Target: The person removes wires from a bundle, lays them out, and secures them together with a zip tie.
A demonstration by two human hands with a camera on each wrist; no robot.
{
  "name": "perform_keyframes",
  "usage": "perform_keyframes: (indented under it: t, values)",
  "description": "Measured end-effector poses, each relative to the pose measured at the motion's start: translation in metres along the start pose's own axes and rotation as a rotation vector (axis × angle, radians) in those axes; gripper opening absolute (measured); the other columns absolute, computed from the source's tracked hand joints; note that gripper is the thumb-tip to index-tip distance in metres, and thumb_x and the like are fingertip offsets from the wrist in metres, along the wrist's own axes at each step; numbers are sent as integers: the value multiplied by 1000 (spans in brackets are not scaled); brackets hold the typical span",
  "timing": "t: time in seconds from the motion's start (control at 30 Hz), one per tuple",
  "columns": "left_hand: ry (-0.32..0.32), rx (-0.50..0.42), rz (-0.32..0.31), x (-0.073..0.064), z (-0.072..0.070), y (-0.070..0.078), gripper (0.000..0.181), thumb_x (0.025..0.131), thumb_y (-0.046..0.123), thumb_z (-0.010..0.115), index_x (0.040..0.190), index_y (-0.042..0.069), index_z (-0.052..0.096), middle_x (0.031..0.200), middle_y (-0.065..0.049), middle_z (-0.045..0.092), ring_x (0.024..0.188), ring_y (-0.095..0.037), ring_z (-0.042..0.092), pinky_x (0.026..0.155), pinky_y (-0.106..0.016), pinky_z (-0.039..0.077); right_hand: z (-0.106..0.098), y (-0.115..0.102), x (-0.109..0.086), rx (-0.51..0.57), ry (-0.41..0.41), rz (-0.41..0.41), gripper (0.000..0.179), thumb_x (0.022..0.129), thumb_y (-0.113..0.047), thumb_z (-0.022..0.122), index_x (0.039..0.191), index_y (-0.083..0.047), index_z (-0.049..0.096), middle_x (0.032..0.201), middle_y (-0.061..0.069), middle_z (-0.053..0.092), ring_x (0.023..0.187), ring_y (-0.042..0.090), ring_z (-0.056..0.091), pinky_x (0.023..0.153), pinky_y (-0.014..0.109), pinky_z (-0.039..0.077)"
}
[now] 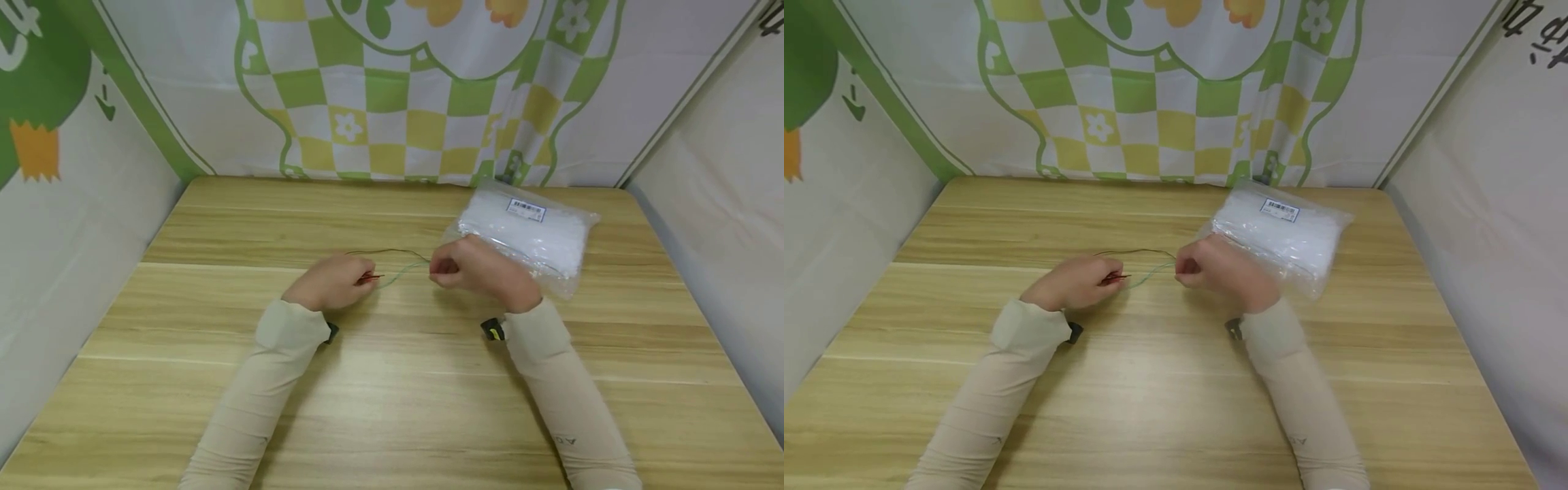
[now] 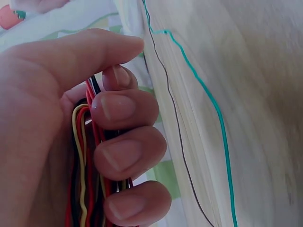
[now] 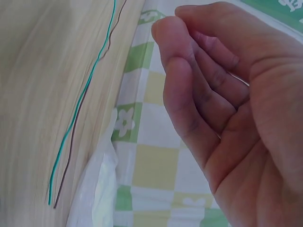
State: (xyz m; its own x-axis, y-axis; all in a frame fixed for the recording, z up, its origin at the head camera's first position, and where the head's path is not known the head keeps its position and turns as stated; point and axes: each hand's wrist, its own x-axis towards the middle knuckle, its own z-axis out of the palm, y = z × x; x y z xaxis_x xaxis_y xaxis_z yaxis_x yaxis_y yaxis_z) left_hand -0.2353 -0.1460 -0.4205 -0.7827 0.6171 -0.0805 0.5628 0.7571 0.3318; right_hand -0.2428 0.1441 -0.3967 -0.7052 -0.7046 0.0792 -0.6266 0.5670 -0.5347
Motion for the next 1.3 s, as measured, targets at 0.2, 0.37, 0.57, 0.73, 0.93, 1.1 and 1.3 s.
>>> perform_keyframes:
  t: [0.2, 0.37, 0.57, 0.73, 0.93, 1.1, 1.3]
  values:
    - [30, 62, 53, 3, 4, 11, 31, 105, 22, 60, 76, 17, 50, 65, 6, 42, 61, -11, 42, 61, -28, 36, 6, -9, 5, -72, -27, -38, 4, 96, -14, 77, 93, -12, 79, 88, -4, 78, 79, 5, 71, 76, 27, 60]
    - [23, 88, 68, 4, 7, 19, 29, 106, 25, 61, 79, 17, 53, 65, 7, 45, 61, -11, 44, 59, -28, 35, 9, -18, 7, -80, -66, -44, 4, 97, -18, 78, 95, -14, 79, 90, -5, 77, 79, 4, 69, 77, 26, 59]
    - [-23, 63, 87, 6, 10, 28, 24, 106, 20, 60, 83, 15, 55, 68, 6, 47, 63, -10, 44, 59, -26, 36, 17, -24, 11, -76, -80, -85, 6, 97, -17, 77, 94, -13, 78, 89, -4, 77, 79, 4, 70, 76, 25, 59]
    - [-60, 51, 82, 7, 12, 36, 19, 103, 16, 60, 85, 14, 57, 70, 5, 48, 65, -10, 45, 59, -25, 36, 22, -26, 13, -43, -87, -100, 7, 98, -12, 75, 91, -11, 76, 87, -5, 75, 77, 3, 68, 75, 24, 58]
    - [-50, 54, 101, 7, 13, 41, 20, 104, 18, 61, 84, 14, 59, 69, 6, 47, 63, -9, 44, 58, -25, 35, 23, -26, 12, -51, -90, -101, 7, 97, -8, 75, 90, -8, 76, 83, -4, 73, 74, 3, 63, 72, 24, 55]
    - [-50, 4, 102, 7, 14, 39, 28, 107, 23, 60, 81, 15, 55, 66, 7, 43, 60, -8, 41, 56, -23, 32, 20, -24, 10, -52, -104, -82, 6, 97, -6, 74, 91, -8, 76, 84, -2, 73, 74, 5, 62, 72, 26, 55]
    - [-75, -15, 71, 6, 12, 39, 36, 112, 31, 51, 80, 16, 53, 67, 6, 41, 60, -10, 41, 60, -26, 34, 17, -18, 8, -67, -117, -26, 8, 98, -7, 72, 91, -8, 76, 85, -2, 73, 77, 7, 64, 75, 28, 56]
